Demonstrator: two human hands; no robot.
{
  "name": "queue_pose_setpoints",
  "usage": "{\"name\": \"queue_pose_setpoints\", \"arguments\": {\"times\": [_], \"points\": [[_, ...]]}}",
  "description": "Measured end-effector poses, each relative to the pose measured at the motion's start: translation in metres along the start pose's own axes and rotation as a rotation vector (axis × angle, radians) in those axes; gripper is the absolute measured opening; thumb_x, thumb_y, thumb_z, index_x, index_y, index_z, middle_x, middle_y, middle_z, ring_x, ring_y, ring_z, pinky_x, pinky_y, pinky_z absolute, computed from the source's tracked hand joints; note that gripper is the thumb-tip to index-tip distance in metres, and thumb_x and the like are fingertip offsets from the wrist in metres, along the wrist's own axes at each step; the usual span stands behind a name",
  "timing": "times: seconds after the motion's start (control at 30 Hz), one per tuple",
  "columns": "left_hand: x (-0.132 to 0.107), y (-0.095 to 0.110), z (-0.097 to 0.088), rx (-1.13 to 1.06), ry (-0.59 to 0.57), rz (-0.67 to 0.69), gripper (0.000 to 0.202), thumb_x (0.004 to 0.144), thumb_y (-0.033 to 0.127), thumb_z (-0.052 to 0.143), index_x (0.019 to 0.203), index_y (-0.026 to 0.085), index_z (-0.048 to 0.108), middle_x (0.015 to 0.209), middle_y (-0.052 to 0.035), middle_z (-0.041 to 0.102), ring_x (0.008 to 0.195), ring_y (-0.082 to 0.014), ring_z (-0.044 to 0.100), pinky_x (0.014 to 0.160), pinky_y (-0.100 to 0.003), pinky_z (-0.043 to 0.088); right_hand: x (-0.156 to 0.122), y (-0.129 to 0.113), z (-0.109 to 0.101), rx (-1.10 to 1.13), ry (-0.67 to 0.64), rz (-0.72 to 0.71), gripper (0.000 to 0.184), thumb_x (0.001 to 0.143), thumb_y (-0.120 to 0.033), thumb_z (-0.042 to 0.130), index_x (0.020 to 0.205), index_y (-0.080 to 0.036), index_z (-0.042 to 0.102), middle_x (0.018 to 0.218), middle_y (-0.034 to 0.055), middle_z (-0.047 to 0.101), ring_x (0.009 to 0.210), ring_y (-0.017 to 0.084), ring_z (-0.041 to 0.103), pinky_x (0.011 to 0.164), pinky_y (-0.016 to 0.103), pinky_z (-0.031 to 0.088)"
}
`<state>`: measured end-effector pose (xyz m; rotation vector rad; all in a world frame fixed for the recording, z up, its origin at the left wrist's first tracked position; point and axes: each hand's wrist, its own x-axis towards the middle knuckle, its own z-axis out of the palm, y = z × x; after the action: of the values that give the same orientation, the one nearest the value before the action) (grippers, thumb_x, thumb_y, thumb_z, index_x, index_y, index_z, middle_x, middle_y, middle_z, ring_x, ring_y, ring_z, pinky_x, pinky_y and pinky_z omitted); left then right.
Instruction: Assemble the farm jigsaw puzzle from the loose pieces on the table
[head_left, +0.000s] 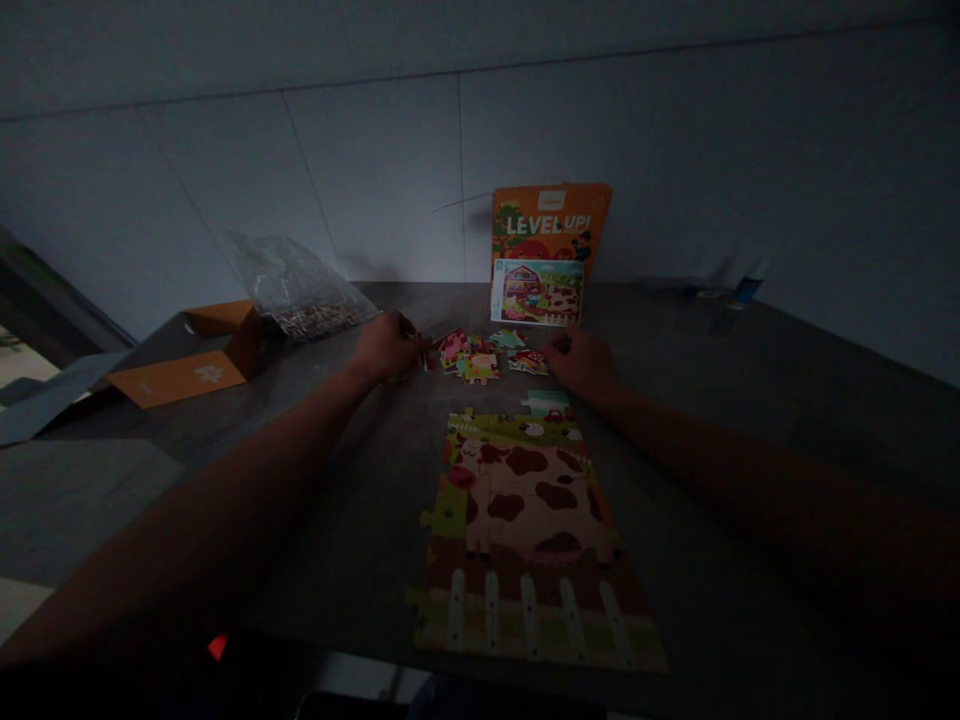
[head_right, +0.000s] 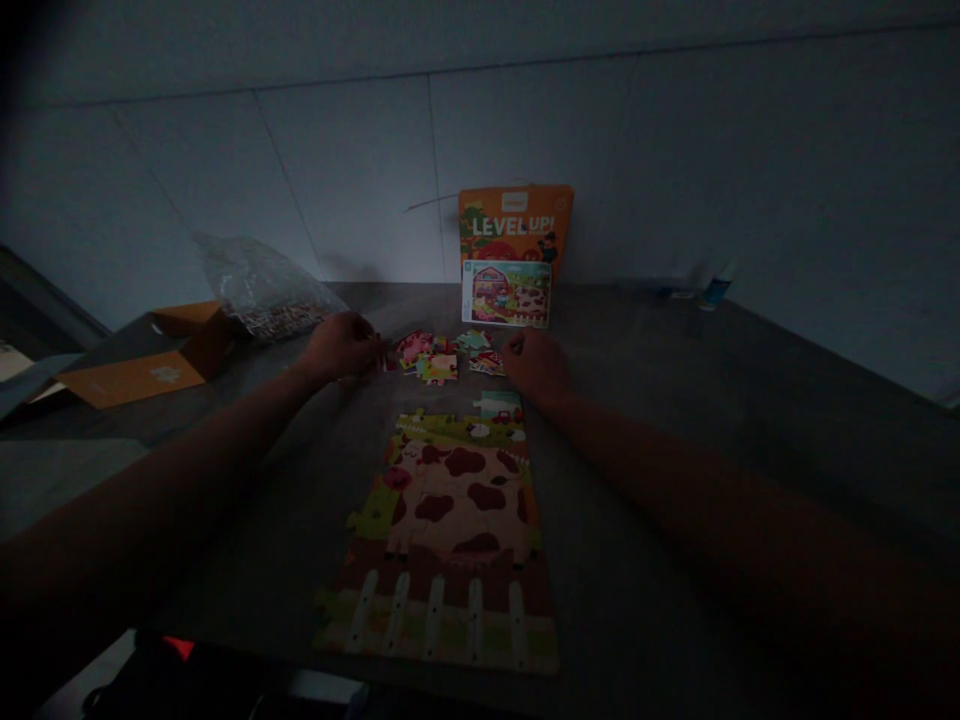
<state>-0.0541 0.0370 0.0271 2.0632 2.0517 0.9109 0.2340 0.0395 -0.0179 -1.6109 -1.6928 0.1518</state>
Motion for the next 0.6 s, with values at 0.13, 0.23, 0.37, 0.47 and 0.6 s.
{"name": "queue_pose_setpoints", "arguments": {"times": [0.13,0.23,0.37,0.47,0.6], "points": [[-0.009,0.012,0.006,-0.360,0.131,0.044,0.018,0.078,0.028,0.066,0.089,0.014,0.067,0.075,-0.0069,0.071,0.065,-0.0186,0.065,0.064,-0.029,0.049,-0.002,-0.005,-0.002,0.120,-0.036,-0.188,0.018,0.083,-0.031,0.062,0.076,-0.016,0.067,0.074,0.0066,0.068,0.068,0.017,0.058,0.065,0.029,0.039],[-0.022,0.030,0.017,-0.658,0.043,0.115,0.015,0.080,0.028,0.066,0.085,0.014,0.064,0.070,-0.0036,0.069,0.057,-0.0136,0.062,0.055,-0.024,0.047,-0.008,-0.010,-0.004,0.220,-0.146,-0.416,0.026,0.085,-0.039,0.059,0.077,-0.016,0.070,0.071,0.0046,0.067,0.064,0.016,0.056,0.063,0.028,0.038],[-0.039,0.050,0.030,-0.865,-0.244,0.140,0.023,0.077,0.031,0.073,0.086,0.015,0.060,0.065,-0.0015,0.068,0.054,-0.0127,0.061,0.053,-0.023,0.048,-0.014,-0.013,-0.008,0.288,-0.302,-0.567,0.033,0.087,-0.044,0.054,0.085,-0.017,0.073,0.071,0.0025,0.066,0.062,0.014,0.053,0.061,0.026,0.036],[-0.045,0.053,0.036,-0.904,-0.367,0.173,0.025,0.079,0.031,0.071,0.093,0.015,0.058,0.067,-0.0016,0.069,0.059,-0.0144,0.065,0.057,-0.024,0.050,-0.014,-0.013,-0.010,0.304,-0.318,-0.559,0.036,0.089,-0.043,0.049,0.083,-0.016,0.072,0.068,0.0022,0.065,0.060,0.013,0.050,0.060,0.026,0.035],[-0.043,0.045,0.042,-0.804,-0.372,0.273,0.022,0.083,0.027,0.062,0.100,0.014,0.060,0.080,-0.0052,0.072,0.070,-0.0161,0.068,0.063,-0.025,0.052,-0.011,-0.011,-0.011,0.323,-0.302,-0.540,0.038,0.088,-0.043,0.048,0.073,-0.015,0.068,0.064,0.0025,0.060,0.059,0.014,0.048,0.058,0.027,0.032]]}}
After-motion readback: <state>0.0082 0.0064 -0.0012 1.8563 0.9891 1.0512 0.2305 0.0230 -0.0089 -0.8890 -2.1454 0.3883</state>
